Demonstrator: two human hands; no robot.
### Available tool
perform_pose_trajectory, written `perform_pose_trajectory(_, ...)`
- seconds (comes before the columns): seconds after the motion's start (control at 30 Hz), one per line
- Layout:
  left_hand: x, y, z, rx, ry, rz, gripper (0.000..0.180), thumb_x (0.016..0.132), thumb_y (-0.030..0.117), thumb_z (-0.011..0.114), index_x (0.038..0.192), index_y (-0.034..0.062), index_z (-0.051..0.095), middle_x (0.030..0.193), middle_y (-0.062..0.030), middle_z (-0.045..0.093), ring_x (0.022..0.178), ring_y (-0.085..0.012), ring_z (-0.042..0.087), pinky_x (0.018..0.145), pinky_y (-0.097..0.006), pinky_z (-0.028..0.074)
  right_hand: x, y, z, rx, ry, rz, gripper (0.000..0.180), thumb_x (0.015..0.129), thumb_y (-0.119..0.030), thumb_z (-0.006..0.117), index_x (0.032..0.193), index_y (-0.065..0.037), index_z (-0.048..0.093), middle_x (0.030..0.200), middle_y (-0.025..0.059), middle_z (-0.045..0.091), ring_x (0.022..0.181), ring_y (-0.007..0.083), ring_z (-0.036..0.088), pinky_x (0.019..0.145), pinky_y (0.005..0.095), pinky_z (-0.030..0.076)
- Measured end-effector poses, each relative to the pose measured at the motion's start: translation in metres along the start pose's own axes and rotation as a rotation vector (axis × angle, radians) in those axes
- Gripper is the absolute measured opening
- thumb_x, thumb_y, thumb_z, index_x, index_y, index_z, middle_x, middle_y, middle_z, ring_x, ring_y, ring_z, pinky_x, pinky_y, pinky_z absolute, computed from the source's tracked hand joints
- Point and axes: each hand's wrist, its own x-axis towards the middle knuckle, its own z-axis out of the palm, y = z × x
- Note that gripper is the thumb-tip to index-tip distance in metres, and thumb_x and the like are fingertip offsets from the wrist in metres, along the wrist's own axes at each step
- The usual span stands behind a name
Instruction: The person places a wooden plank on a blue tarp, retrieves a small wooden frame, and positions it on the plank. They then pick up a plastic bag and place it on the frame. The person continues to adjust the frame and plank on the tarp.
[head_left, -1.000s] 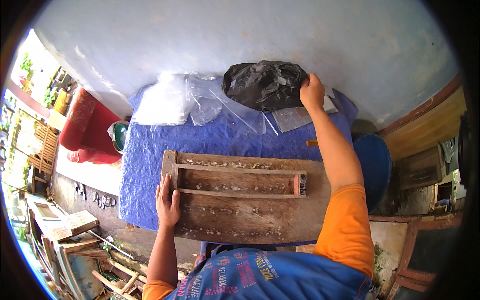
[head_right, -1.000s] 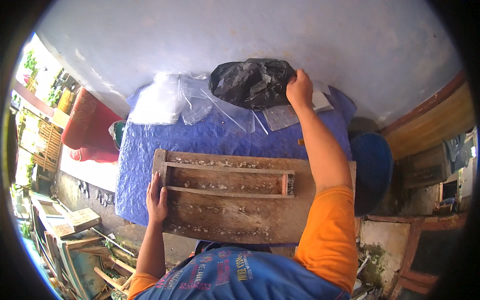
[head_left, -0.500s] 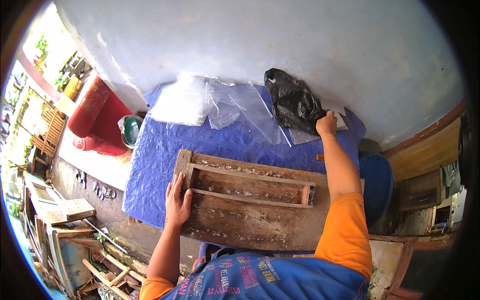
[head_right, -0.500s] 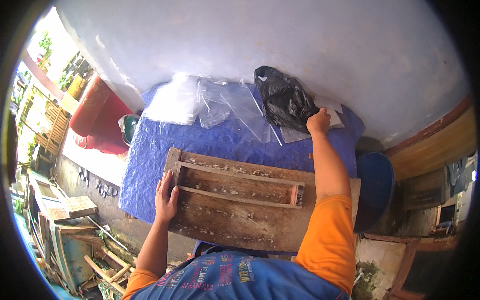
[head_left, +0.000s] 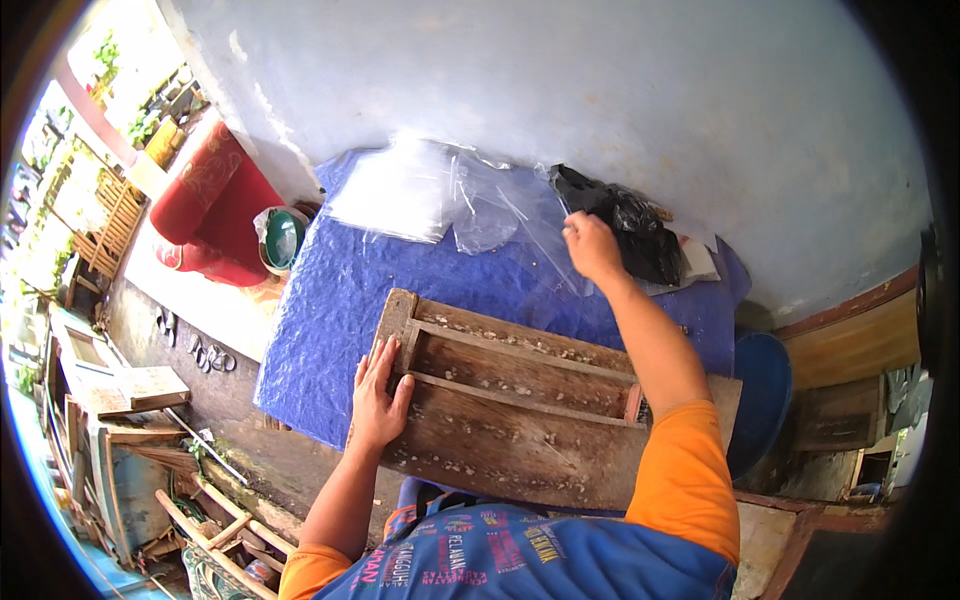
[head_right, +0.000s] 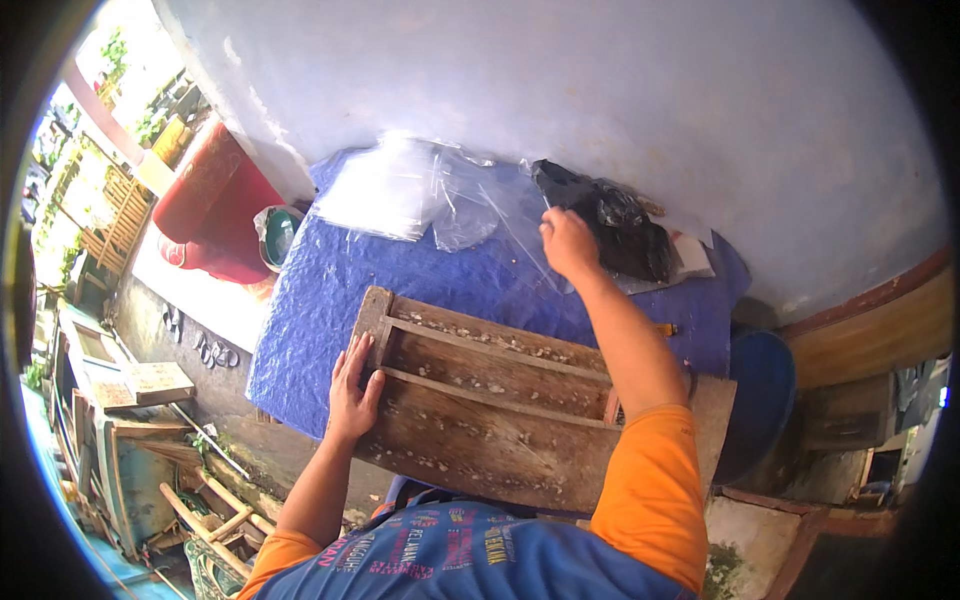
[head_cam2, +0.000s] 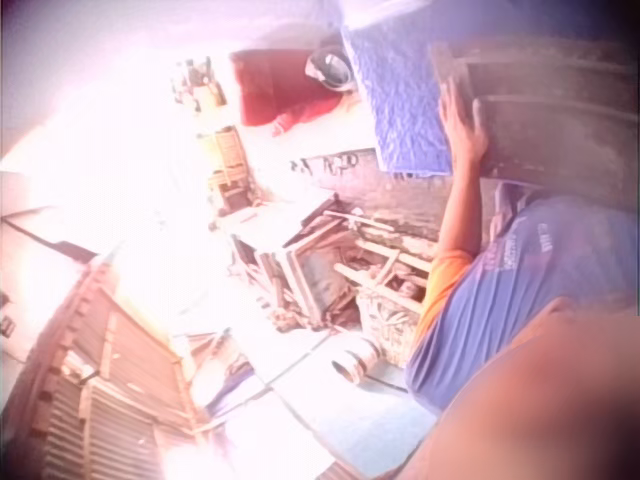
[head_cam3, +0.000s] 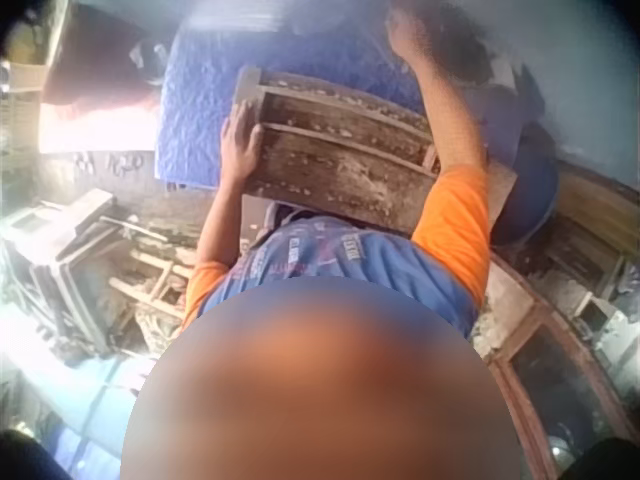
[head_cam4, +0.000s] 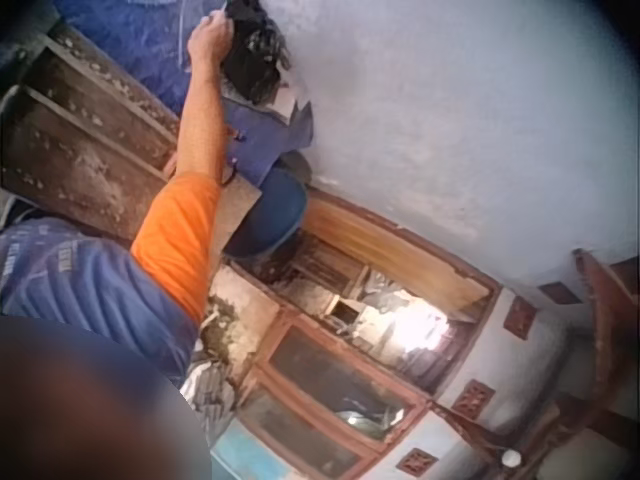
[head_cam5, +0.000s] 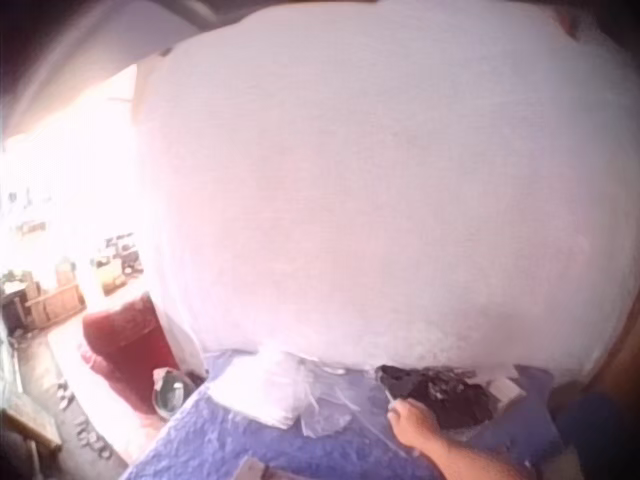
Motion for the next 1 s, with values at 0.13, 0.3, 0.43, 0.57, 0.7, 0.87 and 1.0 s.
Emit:
perform_pose_trajectory(0.13,0.0,0.0,-0.003,-0.033,-0.04,-0.028,0.06,0.095,0.031,0.056,0.146,0.0013,0.042,0.151,-0.0175,0.043,0.146,-0.0321,0.031,0.12,-0.047,0.018,-0.011,-0.007,0.038,-0.277,-0.196,0.059,0.021,0.091,-0.025,0.063,0.097,-0.006,0.069,0.102,0.0194,0.067,0.1,0.0377,0.063,0.086,0.0472,0.051)
perform_pose_trajectory(0.3,0.001,-0.001,-0.005,-0.048,-0.009,-0.002,0.059,0.094,0.03,0.057,0.144,0.001,0.044,0.146,-0.0177,0.048,0.143,-0.0336,0.035,0.119,-0.047,0.02,-0.015,-0.008,0.055,-0.305,-0.144,0.231,0.016,0.09,-0.023,0.064,0.09,-0.009,0.07,0.098,0.0153,0.07,0.096,0.0365,0.067,0.082,0.0482,0.052)
perform_pose_trajectory(0.43,0.0,-0.003,-0.006,-0.074,-0.026,-0.004,0.058,0.095,0.03,0.056,0.143,0.0005,0.045,0.147,-0.0184,0.047,0.144,-0.0343,0.033,0.119,-0.048,0.02,-0.012,-0.015,0.041,-0.262,-0.079,0.225,0.017,0.088,-0.026,0.066,0.089,-0.009,0.07,0.094,0.0142,0.071,0.095,0.0355,0.067,0.079,0.0482,0.052)
perform_pose_trajectory(0.57,-0.001,-0.004,-0.006,-0.082,-0.004,0.004,0.059,0.094,0.03,0.057,0.144,0.0019,0.044,0.145,-0.0181,0.049,0.144,-0.0347,0.034,0.119,-0.048,0.021,-0.006,-0.027,0.018,-0.175,0.011,0.258,0.02,0.086,-0.029,0.069,0.089,-0.01,0.072,0.092,0.0151,0.072,0.089,0.0378,0.067,0.078,0.0478,0.053)
perform_pose_trajectory(0.7,-0.002,-0.005,-0.005,-0.074,-0.002,0.006,0.059,0.094,0.03,0.056,0.145,0.002,0.043,0.145,-0.0183,0.05,0.144,-0.0346,0.034,0.119,-0.048,0.021,-0.006,-0.032,-0.005,-0.174,-0.017,0.253,0.021,0.084,-0.03,0.071,0.085,-0.009,0.073,0.089,0.015,0.072,0.088,0.0363,0.068,0.077,0.0464,0.053)
perform_pose_trajectory(0.87,-0.003,-0.004,-0.005,-0.074,0.011,0.021,0.059,0.095,0.031,0.055,0.145,0.0021,0.043,0.145,-0.019,0.049,0.144,-0.0345,0.034,0.119,-0.048,0.021,-0.008,-0.032,-0.02,-0.073,-0.023,0.311,0.023,0.083,-0.03,0.073,0.082,-0.007,0.073,0.084,0.0145,0.072,0.083,0.0324,0.07,0.073,0.0424,0.053)
perform_pose_trajectory(1.0,-0.004,-0.005,-0.004,-0.082,0.019,0.031,0.059,0.096,0.032,0.055,0.145,0.0021,0.043,0.145,-0.0195,0.049,0.144,-0.0348,0.034,0.119,-0.048,0.021,-0.01,-0.032,-0.026,0.059,0.005,0.333,0.024,0.083,-0.029,0.072,0.082,-0.005,0.073,0.08,0.0151,0.072,0.079,0.0299,0.07,0.071,0.0402,0.052)
